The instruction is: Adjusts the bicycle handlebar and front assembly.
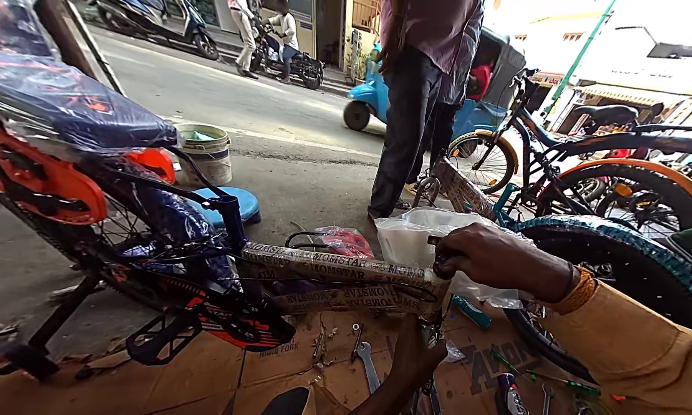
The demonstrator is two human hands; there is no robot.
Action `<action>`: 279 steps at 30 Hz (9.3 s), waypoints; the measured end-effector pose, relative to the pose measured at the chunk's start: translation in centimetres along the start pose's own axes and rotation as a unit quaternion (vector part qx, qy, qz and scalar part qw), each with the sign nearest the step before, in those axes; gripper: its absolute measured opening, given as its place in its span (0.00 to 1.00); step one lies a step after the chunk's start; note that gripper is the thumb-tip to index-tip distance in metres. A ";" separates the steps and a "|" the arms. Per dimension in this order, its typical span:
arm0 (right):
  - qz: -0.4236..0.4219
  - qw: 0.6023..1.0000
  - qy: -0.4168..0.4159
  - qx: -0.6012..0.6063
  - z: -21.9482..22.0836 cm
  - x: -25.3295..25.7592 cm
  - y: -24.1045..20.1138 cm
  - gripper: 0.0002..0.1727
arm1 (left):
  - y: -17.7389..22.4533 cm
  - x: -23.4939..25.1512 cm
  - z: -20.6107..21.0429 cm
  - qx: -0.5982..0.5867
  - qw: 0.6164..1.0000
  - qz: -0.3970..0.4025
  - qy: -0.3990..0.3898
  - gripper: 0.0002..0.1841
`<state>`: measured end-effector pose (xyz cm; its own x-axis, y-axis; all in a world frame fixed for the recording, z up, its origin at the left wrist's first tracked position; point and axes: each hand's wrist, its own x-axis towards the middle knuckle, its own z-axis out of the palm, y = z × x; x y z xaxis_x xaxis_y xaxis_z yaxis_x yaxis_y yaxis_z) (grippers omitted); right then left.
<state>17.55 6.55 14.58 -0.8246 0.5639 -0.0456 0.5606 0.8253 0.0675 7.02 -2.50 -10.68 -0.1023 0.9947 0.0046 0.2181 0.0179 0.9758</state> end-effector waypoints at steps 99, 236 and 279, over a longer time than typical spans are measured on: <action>0.029 0.996 0.000 -0.088 0.5 -0.7 -1.1 0.10 | -0.4 0.1 0.1 -0.009 1.000 0.018 0.007 0.44; 0.217 0.852 0.310 0.362 8.4 -3.7 -7.3 0.25 | 0.3 -2.1 0.0 0.021 0.999 0.020 0.022 0.43; 0.083 0.754 0.216 0.614 7.4 -4.1 -3.6 0.26 | 0.0 -2.1 0.1 0.002 1.000 0.015 0.018 0.43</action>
<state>19.45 1.52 7.16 -0.5345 0.8192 0.2081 0.0877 0.2986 -0.9503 7.30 -4.63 -10.69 -0.1311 0.9905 0.0412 0.2259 -0.0106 0.9741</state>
